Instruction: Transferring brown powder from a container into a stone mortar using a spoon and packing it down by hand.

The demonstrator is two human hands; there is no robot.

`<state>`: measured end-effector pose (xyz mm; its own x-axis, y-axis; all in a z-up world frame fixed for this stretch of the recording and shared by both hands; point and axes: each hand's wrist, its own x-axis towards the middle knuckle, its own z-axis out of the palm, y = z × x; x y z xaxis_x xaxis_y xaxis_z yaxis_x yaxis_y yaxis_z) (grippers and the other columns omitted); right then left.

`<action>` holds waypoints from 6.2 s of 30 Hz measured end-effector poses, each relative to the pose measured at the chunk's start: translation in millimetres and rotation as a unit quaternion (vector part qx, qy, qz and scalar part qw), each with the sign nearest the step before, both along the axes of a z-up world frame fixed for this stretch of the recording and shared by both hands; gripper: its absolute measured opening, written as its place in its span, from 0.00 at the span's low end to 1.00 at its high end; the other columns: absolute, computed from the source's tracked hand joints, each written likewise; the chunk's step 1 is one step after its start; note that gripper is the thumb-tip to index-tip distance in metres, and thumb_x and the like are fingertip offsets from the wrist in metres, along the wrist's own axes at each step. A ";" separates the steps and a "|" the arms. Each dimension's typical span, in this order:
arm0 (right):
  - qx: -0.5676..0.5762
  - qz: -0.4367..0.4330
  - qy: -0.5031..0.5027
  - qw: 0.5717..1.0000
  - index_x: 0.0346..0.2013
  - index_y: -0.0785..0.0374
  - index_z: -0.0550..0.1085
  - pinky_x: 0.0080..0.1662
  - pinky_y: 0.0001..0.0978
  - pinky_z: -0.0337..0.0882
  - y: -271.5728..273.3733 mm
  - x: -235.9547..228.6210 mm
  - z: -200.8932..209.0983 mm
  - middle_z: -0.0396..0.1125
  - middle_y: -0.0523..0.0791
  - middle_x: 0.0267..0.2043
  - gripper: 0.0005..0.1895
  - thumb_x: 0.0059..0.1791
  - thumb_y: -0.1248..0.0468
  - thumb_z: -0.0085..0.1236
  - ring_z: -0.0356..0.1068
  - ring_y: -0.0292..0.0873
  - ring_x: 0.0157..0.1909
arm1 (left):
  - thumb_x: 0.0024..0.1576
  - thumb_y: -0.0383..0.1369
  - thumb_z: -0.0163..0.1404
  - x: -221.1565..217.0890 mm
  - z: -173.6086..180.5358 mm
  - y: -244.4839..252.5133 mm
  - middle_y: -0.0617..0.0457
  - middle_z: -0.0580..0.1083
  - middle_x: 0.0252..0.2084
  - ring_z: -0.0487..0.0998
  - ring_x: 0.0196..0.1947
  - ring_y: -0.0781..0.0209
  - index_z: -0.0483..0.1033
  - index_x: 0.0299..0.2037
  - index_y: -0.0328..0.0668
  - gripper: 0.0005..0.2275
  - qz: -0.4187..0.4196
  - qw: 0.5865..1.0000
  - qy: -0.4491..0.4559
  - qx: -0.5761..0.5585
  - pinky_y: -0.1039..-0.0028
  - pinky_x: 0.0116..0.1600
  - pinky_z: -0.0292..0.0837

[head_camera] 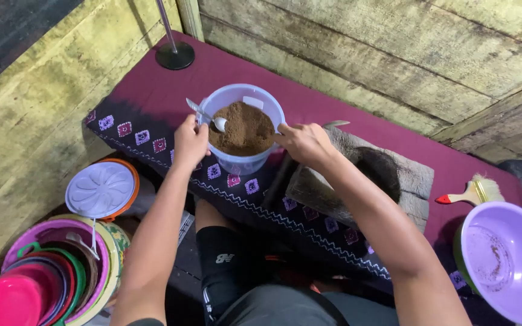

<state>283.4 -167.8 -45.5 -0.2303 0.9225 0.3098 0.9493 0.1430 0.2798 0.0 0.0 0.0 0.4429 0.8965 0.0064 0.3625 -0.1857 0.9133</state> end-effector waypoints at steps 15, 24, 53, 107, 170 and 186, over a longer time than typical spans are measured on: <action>0.035 0.039 0.002 0.999 0.28 0.55 0.71 0.46 0.37 0.68 -89.5 -57.4 146.8 0.63 0.45 0.36 0.05 0.49 0.64 0.50 0.65 0.51 0.39 | 0.62 0.38 0.51 -34.8 72.2 -86.6 0.29 0.68 0.53 0.81 0.46 0.36 0.56 0.72 0.30 0.30 -0.025 0.987 0.091 0.130 0.47 0.44 0.80; 0.053 -0.125 0.155 0.979 0.45 0.48 0.74 0.39 0.34 0.72 -150.1 -53.2 180.6 0.57 0.38 0.32 0.20 0.61 0.46 0.33 0.67 0.43 0.33 | 0.67 0.39 0.49 -26.1 31.2 -58.3 0.61 0.73 0.38 0.77 0.37 0.51 0.81 0.43 0.53 0.08 -0.008 0.905 0.015 0.425 0.60 0.39 0.70; 0.001 -0.018 0.174 0.985 0.35 0.60 0.78 0.46 0.41 0.78 -21.5 -46.0 78.4 0.77 0.51 0.35 0.10 0.53 0.60 0.51 0.79 0.52 0.40 | 0.68 0.42 0.48 -2.9 34.1 -53.6 0.61 0.72 0.33 0.77 0.33 0.64 0.79 0.41 0.52 0.09 0.060 0.782 0.075 0.616 0.75 0.38 0.71; 0.162 -0.089 0.244 0.952 0.32 0.49 0.77 0.39 0.37 0.56 -17.5 -56.4 90.1 0.68 0.39 0.27 0.06 0.54 0.59 0.55 0.67 0.44 0.38 | 0.70 0.42 0.41 26.6 58.4 -34.0 0.56 0.73 0.25 0.78 0.32 0.57 0.78 0.37 0.47 0.15 0.024 0.796 0.120 0.593 0.67 0.38 0.59; 0.134 -0.109 0.309 0.935 0.22 0.56 0.73 0.39 0.38 0.55 -26.5 -56.6 66.1 0.63 0.42 0.15 0.11 0.49 0.60 0.57 0.68 0.47 0.31 | 0.68 0.38 0.46 34.2 57.2 -51.5 0.52 0.70 0.17 0.76 0.22 0.52 0.74 0.26 0.43 0.16 -0.014 0.819 0.121 0.562 0.65 0.35 0.61; -0.016 0.136 0.462 0.876 0.33 0.60 0.76 0.39 0.44 0.71 -37.7 -76.5 111.5 0.68 0.50 0.22 0.03 0.52 0.65 0.59 0.69 0.56 0.31 | 0.70 0.37 0.44 33.3 16.7 -15.0 0.43 0.78 0.48 0.81 0.46 0.40 0.78 0.43 0.35 0.13 -0.018 0.897 0.089 0.432 0.51 0.42 0.75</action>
